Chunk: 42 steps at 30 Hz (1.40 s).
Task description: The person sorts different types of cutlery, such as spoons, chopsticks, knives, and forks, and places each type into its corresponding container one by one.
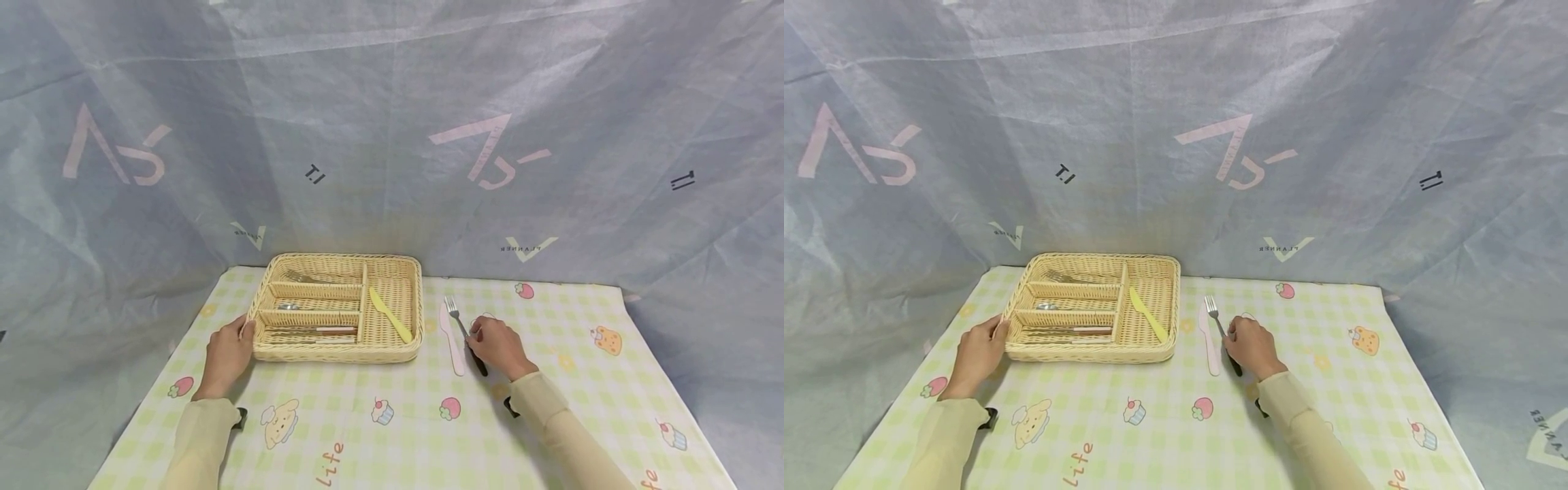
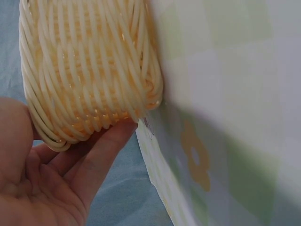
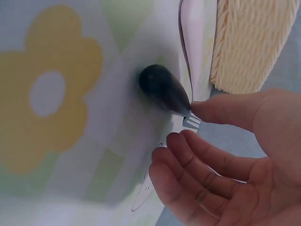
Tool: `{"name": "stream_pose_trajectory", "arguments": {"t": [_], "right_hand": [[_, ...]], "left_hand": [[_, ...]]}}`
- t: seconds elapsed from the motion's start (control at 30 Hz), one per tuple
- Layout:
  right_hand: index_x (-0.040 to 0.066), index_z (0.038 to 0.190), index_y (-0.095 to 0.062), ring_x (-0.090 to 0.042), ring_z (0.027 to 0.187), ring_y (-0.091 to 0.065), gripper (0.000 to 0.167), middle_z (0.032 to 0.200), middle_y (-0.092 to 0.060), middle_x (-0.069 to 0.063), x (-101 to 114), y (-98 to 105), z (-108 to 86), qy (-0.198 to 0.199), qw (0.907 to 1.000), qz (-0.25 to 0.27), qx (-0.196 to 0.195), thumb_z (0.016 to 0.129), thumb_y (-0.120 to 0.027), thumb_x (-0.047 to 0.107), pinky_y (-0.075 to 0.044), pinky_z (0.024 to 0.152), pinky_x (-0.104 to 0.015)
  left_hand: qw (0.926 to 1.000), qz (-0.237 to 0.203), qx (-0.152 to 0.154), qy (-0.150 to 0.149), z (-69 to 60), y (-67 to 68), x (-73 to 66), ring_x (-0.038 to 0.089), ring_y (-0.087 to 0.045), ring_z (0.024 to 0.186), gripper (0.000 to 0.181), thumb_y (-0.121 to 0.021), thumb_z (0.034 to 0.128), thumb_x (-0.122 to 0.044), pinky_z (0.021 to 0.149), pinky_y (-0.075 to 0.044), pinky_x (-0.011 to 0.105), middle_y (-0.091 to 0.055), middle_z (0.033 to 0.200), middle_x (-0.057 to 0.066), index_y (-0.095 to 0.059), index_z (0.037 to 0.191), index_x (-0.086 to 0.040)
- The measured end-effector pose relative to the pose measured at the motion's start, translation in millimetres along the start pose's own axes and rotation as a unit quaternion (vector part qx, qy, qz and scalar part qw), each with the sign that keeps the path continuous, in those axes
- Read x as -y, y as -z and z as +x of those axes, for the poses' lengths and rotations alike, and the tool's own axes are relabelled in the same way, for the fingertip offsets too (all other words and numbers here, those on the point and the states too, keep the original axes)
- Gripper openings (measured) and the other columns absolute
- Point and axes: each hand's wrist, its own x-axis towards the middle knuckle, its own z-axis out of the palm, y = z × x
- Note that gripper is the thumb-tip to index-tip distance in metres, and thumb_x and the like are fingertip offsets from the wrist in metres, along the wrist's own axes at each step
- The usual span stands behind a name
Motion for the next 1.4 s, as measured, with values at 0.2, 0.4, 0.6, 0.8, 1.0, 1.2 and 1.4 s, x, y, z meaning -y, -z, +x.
{"name": "stream_pose_trajectory", "arguments": {"t": [0.2, 0.4, 0.6, 0.8, 1.0, 1.2, 1.4], "right_hand": [[0.002, 0.096, -0.072, -0.015, 0.061, -0.057, 0.014, 0.076, -0.065, -0.002, 1, -6, 4.7, -0.003, 0.9997, -0.002, 0.023, 0.093, -0.079, 0.014, -0.049, 0.059, -0.035], [0.001, 0.093, -0.071, -0.016, 0.061, -0.055, 0.006, 0.075, -0.062, -0.003, 3, -9, 6.3, 0.005, 0.9999, 0.002, 0.015, 0.093, -0.075, 0.005, -0.049, 0.059, -0.036], [0.0, 0.093, -0.071, -0.016, 0.06, -0.056, 0.004, 0.074, -0.063, -0.003, 4, -9, 4.6, 0.001, 0.9999, 0.01, 0.013, 0.094, -0.074, 0.002, -0.048, 0.056, -0.034], [0.001, 0.094, -0.071, -0.017, 0.062, -0.053, 0.003, 0.075, -0.06, -0.003, 2, -6, -0.1, -0.006, 0.9998, 0.0, 0.02, 0.094, -0.073, 0.003, -0.046, 0.059, -0.034], [0.001, 0.096, -0.074, -0.016, 0.061, -0.054, 0.003, 0.075, -0.061, -0.001, 0, -1, -9.1, -0.009, 0.9996, -0.007, 0.027, 0.095, -0.072, 0.003, -0.045, 0.057, -0.034], [0.002, 0.096, -0.074, -0.016, 0.06, -0.053, 0.003, 0.073, -0.06, 0.0, -4, 5, -19.1, -0.017, 0.9992, -0.014, 0.032, 0.094, -0.074, 0.004, -0.043, 0.058, -0.034], [0.003, 0.097, -0.075, -0.016, 0.061, -0.054, 0.005, 0.078, -0.065, -0.001, -8, 15, -28.3, -0.025, 0.9988, -0.02, 0.036, 0.093, -0.074, 0.005, -0.046, 0.058, -0.036]], "left_hand": [[1.0, 0.0, 0.002, 0.003, -0.5, -0.1, -0.2, 0.062, -0.055, 0.128, 0.051, -0.043, 0.1175, -0.027, 0.103, -0.045, 0.075, -0.061, 0.14, 0.037, -0.05, 0.155, 0.007], [1.0, 0.0, 0.008, 0.002, 0.5, 0.7, -1.6, 0.062, -0.055, 0.128, 0.053, -0.042, 0.1178, -0.029, 0.103, -0.045, 0.075, -0.06, 0.14, 0.038, -0.049, 0.156, 0.007], [0.9999, -0.002, 0.011, 0.006, 1.7, 0.9, -1.3, 0.063, -0.054, 0.129, 0.054, -0.041, 0.1179, -0.03, 0.103, -0.044, 0.075, -0.059, 0.141, 0.038, -0.048, 0.157, 0.007], [1.0, 0.001, 0.005, 0.005, 0.5, 0.0, 0.4, 0.062, -0.056, 0.127, 0.052, -0.042, 0.1175, -0.028, 0.102, -0.046, 0.074, -0.061, 0.139, 0.037, -0.05, 0.156, 0.006], [1.0, -0.002, 0.004, 0.0, 0.8, -0.3, 1.8, 0.062, -0.059, 0.123, 0.052, -0.042, 0.1177, -0.028, 0.099, -0.047, 0.074, -0.063, 0.136, 0.037, -0.05, 0.156, 0.007], [1.0, -0.002, 0.002, -0.003, 1.0, -0.2, 1.9, 0.062, -0.061, 0.119, 0.052, -0.042, 0.1177, -0.028, 0.096, -0.048, 0.073, -0.065, 0.132, 0.038, -0.05, 0.155, 0.007], [1.0, 0.0, -0.006, 0.002, 0.1, 0.2, -0.7, 0.06, -0.062, 0.122, 0.05, -0.043, 0.1176, -0.028, 0.098, -0.047, 0.073, -0.068, 0.127, 0.035, -0.055, 0.152, 0.006]]}}
